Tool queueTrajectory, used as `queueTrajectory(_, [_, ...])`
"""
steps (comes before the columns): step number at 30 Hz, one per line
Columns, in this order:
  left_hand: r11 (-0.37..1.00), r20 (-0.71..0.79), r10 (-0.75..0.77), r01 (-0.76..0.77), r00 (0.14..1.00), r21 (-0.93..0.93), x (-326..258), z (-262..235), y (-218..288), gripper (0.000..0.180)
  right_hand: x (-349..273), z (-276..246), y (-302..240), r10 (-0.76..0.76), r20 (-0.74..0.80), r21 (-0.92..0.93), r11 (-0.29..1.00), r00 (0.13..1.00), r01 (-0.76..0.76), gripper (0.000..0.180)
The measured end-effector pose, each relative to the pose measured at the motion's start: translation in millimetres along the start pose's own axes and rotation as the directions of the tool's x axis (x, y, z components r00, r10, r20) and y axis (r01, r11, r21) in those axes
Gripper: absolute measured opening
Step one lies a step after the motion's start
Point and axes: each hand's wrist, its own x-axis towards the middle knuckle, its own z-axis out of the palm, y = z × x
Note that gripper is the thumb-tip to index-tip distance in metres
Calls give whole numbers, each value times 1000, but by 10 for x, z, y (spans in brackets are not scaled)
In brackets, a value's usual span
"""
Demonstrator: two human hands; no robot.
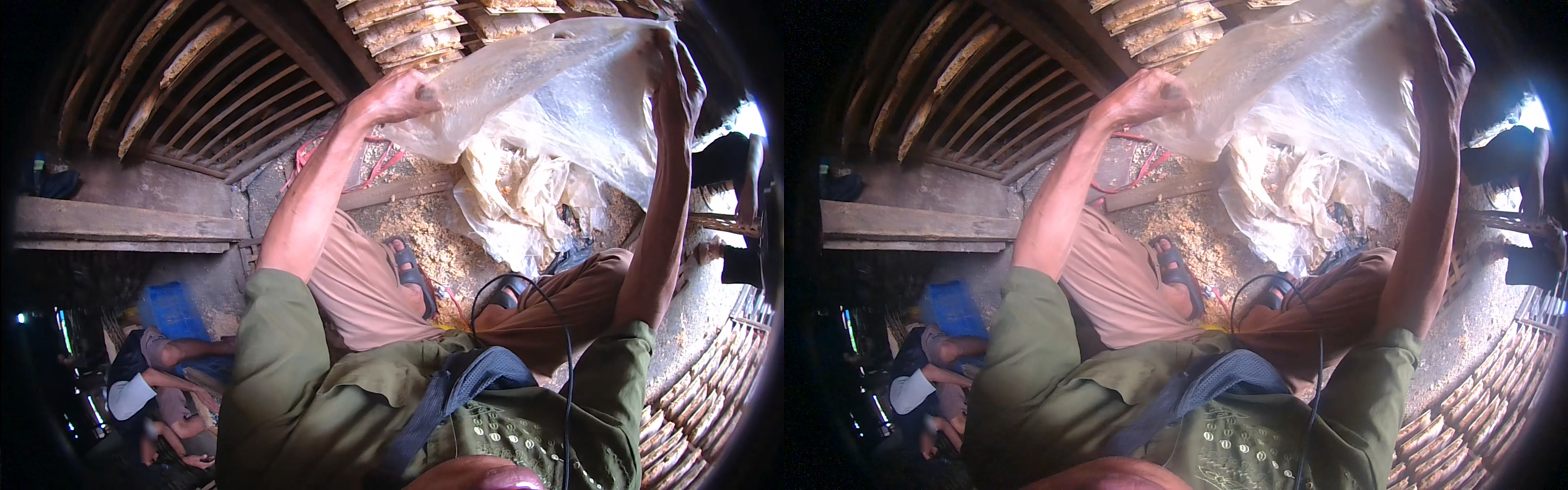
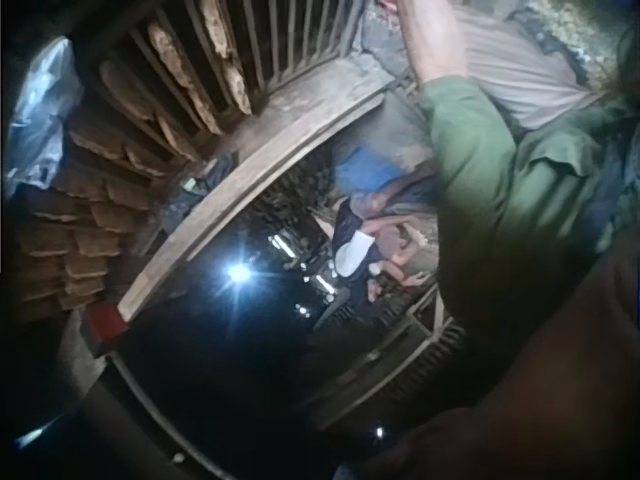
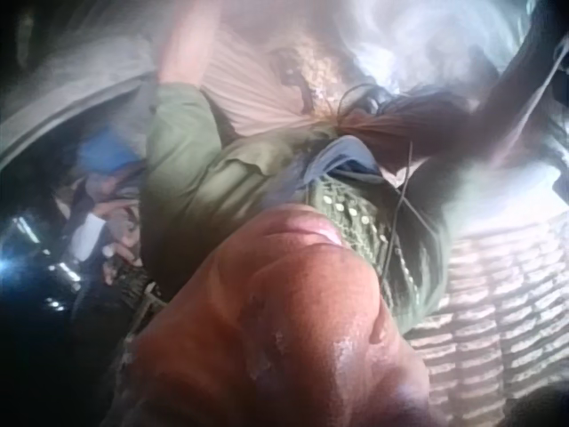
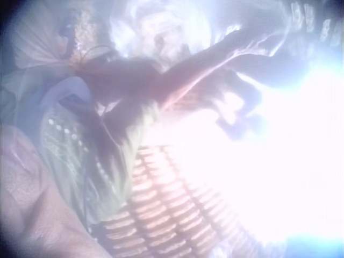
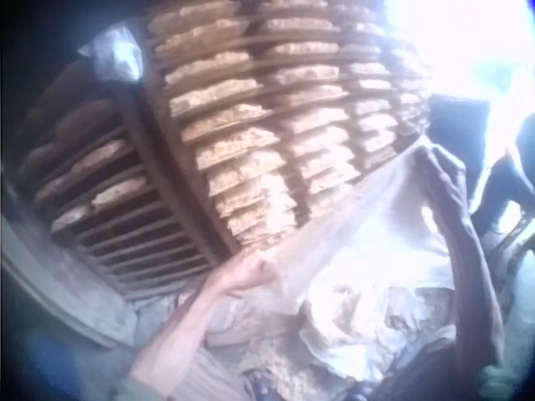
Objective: The person assembles a wooden lattice tray by hand, inserting and adjusting slats into a frame. They then place the assembled tray onto a rack and handle a plastic bag containing granular material.
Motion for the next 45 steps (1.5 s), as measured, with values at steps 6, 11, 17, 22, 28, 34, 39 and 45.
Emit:
queueTrajectory(6, [996,-238,-38,19,971,-84,28,-250,-625,20,128,-357,275,178,-200,130,979,964,-154,24])
queueTrajectory(11, [996,-423,-87,72,902,-50,-114,-556,-969,25,237,-596,503,199,-252,214,966,947,-146,19])
queueTrajectory(17, [995,-649,-90,47,755,-83,-181,-626,-1036,27,368,-771,819,222,-201,193,964,954,-183,18])
queueTrajectory(22, [990,-743,-133,51,656,-133,-257,-748,-1193,21,349,-729,856,210,-87,219,958,974,-187,25])
queueTrajectory(28, [957,-736,-265,75,623,-282,-451,-852,-1408,23,255,-480,780,209,1,242,949,978,-203,27])
queueTrajectory(34, [893,-790,-223,-206,571,-401,-666,-876,-1277,21,284,-566,778,216,-36,230,952,976,-202,30])
queueTrajectory(39, [889,-820,-166,-277,547,-365,-813,-1025,-1306,18,322,-558,826,192,-78,69,980,978,-186,30])
queueTrajectory(45, [953,-783,-292,94,549,-289,-1226,-1216,-1487,21,-1,-34,598,142,132,-199,973,981,-114,29])
